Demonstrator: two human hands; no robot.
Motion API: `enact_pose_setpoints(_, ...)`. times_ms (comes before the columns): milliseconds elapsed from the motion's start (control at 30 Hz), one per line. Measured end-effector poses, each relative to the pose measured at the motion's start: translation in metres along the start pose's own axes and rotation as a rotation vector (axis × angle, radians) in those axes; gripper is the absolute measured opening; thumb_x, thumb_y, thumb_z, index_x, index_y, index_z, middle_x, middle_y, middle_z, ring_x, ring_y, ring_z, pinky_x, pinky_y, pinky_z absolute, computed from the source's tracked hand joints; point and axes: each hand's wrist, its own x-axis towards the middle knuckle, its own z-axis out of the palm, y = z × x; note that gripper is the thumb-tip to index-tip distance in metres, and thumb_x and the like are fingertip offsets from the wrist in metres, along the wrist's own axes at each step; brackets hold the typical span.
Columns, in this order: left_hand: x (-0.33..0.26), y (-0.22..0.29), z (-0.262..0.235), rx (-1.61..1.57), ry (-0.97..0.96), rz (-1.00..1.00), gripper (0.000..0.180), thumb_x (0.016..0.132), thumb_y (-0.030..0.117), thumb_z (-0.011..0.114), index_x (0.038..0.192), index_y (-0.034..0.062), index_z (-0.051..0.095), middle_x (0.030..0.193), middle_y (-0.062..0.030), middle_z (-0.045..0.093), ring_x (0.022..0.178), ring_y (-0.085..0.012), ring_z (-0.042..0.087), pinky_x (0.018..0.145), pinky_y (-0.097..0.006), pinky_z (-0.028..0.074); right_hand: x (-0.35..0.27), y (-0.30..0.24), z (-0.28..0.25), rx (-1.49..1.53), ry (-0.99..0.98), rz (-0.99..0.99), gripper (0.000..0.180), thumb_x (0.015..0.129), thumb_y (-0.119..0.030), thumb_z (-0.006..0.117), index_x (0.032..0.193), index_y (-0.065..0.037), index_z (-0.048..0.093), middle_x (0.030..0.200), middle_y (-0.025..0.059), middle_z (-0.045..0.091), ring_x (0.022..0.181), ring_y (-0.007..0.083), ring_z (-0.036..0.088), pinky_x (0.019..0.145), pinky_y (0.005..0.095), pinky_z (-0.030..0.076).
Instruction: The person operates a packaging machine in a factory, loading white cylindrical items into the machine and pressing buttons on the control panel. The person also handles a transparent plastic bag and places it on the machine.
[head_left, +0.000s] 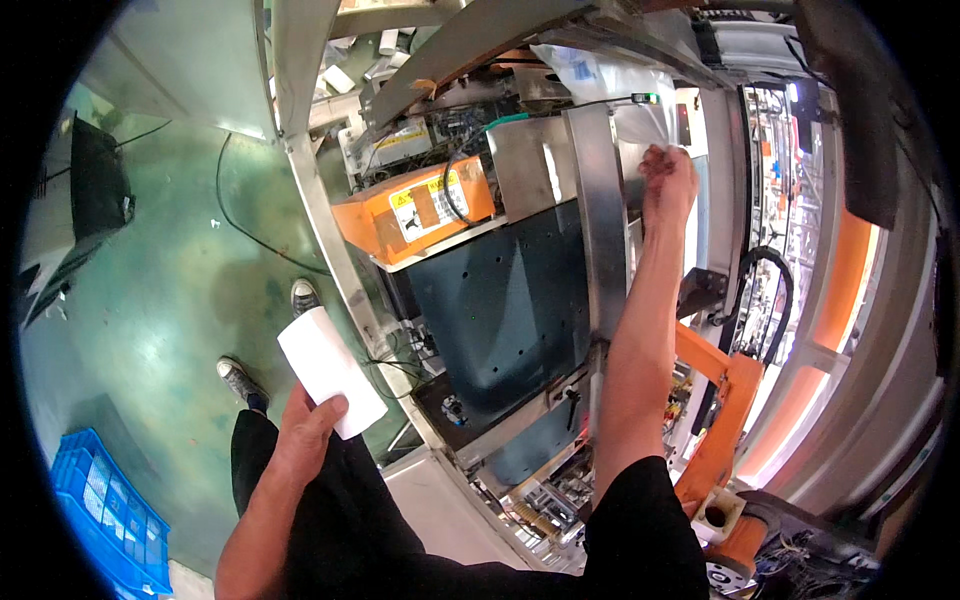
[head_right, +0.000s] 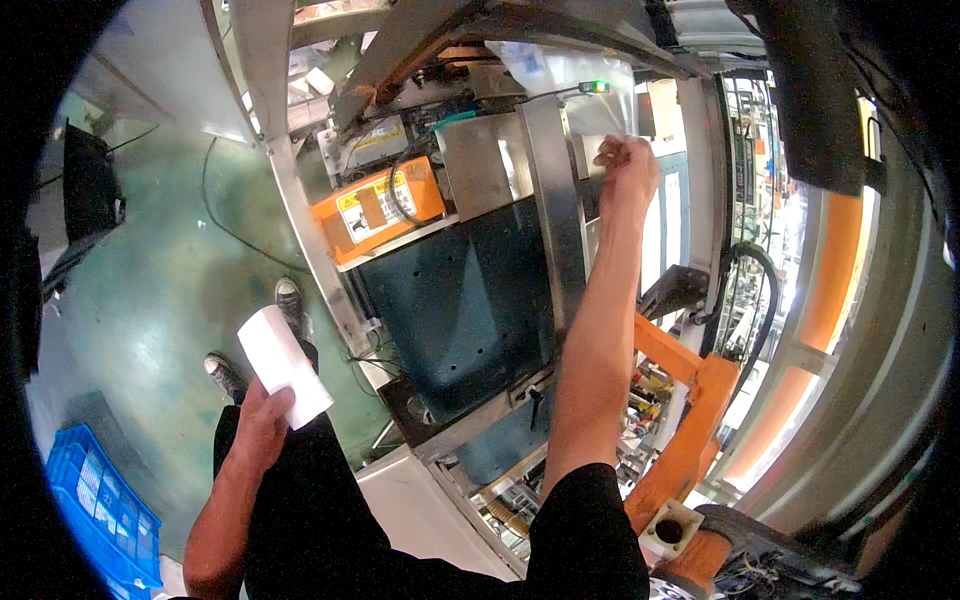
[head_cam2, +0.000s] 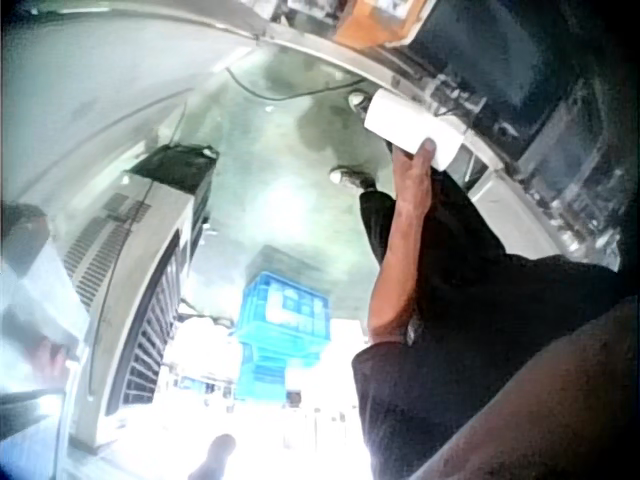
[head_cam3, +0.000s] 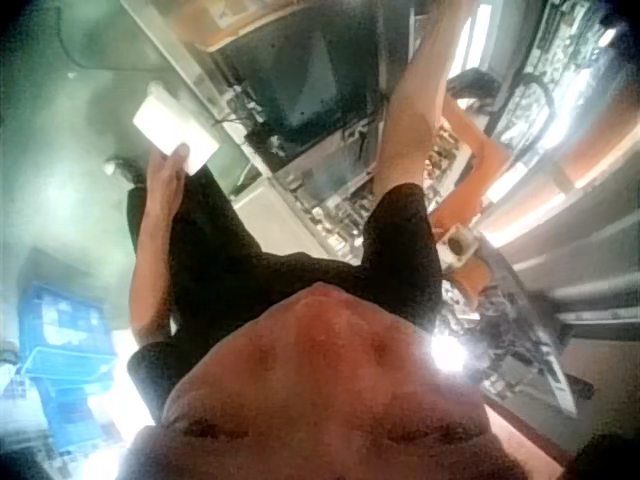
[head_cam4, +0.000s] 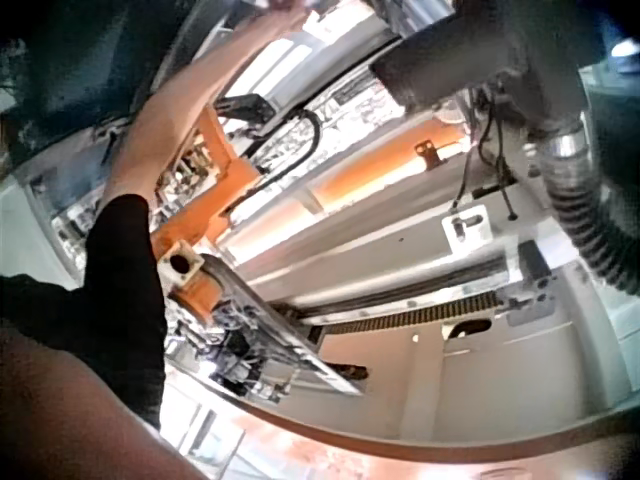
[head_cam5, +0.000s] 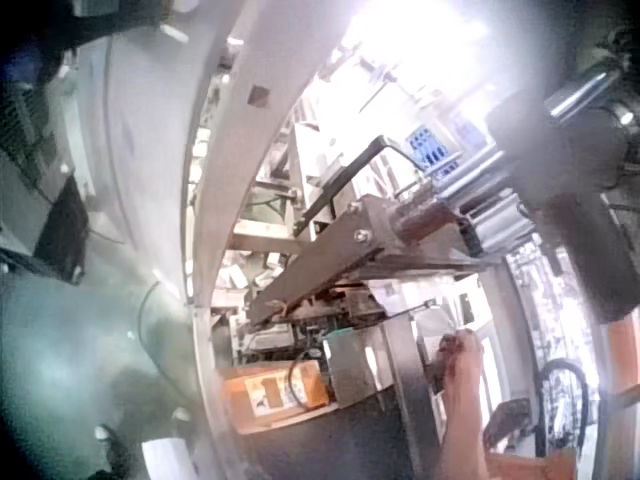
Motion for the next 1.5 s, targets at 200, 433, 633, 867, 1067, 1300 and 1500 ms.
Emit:
enact_pose_setpoints(200, -0.014, 0.007, -0.007, 0.043, -0.029, -0.01, 0.067, 0.075, 0.025, 0.071, 0.126, -0.0022, 0.037, 0.117, -0.0085, 0.052, 0.108, -0.0193, 0.049, 0.095, -0.033, 0.036, 0.032, -0.017, 0.012, 0.197, 0.167, -0.239, 0.011, 0.084, -0.007, 0.046, 0.082, 0.003, 0.049, 0.076, 0.0127, 0.055, 0.065, 0.0199, 0.054, 0.061, 0.0328, 0.047)
enact_pose_setpoints(433, -0.019, 0.0, -0.013, 0.006, -0.009, 0.011, 0.066, 0.075, 0.024, 0.07, 0.126, -0.0018, 0.038, 0.117, -0.009, 0.051, 0.107, -0.0202, 0.049, 0.095, -0.033, 0.036, 0.053, 0.001, 0.009, 0.337, 0.31, 0.07, 0.01, 0.083, -0.006, 0.044, 0.081, 0.002, 0.049, 0.075, 0.013, 0.053, 0.061, 0.0234, 0.052, 0.062, 0.0429, 0.048)
enact_pose_setpoints(633, -0.023, 0.003, -0.015, 0.166, -0.039, -0.04, 0.069, 0.073, 0.027, 0.071, 0.127, -0.0022, 0.037, 0.115, -0.0098, 0.051, 0.106, -0.021, 0.049, 0.094, -0.034, 0.036, 0.088, 0.017, -0.054, -0.354, 0.351, -0.342, 0.012, 0.081, -0.006, 0.041, 0.08, 0.002, 0.05, 0.074, 0.0119, 0.051, 0.058, 0.0224, 0.046, 0.055, 0.0349, 0.041)
enact_pose_setpoints(867, -0.038, 0.006, -0.02, 0.052, -0.038, 0.021, 0.069, 0.074, 0.026, 0.07, 0.127, -0.0022, 0.036, 0.116, -0.009, 0.05, 0.108, -0.0203, 0.047, 0.094, -0.033, 0.036, -0.003, -0.022, -0.025, -0.609, 0.546, -0.421, 0.022, 0.079, -0.016, 0.053, 0.091, 0.003, 0.052, 0.081, 0.0111, 0.051, 0.074, 0.0201, 0.05, 0.07, 0.032, 0.042)
enact_pose_setpoints(1067, -0.042, 0.01, -0.026, 0.038, -0.063, -0.036, 0.061, 0.077, 0.019, 0.067, 0.126, -0.0015, 0.037, 0.116, -0.0078, 0.051, 0.108, -0.0194, 0.048, 0.095, -0.033, 0.036, -0.072, -0.085, -0.104, 0.12, 0.414, -0.328, 0.011, 0.084, -0.007, 0.054, 0.092, -0.007, 0.045, 0.061, -0.0006, 0.043, 0.044, 0.0069, 0.037, 0.035, 0.0215, 0.028)
enact_pose_setpoints(1300, -0.073, 0.019, -0.022, 0.088, -0.165, 0.068, 0.056, 0.078, 0.019, 0.066, 0.124, -0.0006, 0.043, 0.114, -0.008, 0.055, 0.105, -0.0196, 0.052, 0.094, -0.035, 0.039, -0.229, -0.112, -0.007, 0.162, 0.349, -0.154, 0.012, 0.085, -0.013, 0.052, 0.096, -0.015, 0.048, 0.068, -0.0066, 0.042, 0.054, 0.002, 0.039, 0.043, 0.0176, 0.032)
enact_pose_setpoints(1500, -0.14, 0.031, -0.133, 0.191, -0.358, 0.212, 0.056, 0.086, 0.033, 0.058, 0.129, 0.0012, 0.041, 0.11, -0.0066, 0.056, 0.101, -0.0142, 0.05, 0.083, -0.032, 0.045, -0.426, -0.142, 0.135, -0.023, 0.212, 0.014, 0.02, 0.088, -0.02, 0.053, 0.105, -0.009, 0.05, 0.078, -0.0028, 0.046, 0.064, 0.0078, 0.044, 0.055, 0.0248, 0.037)
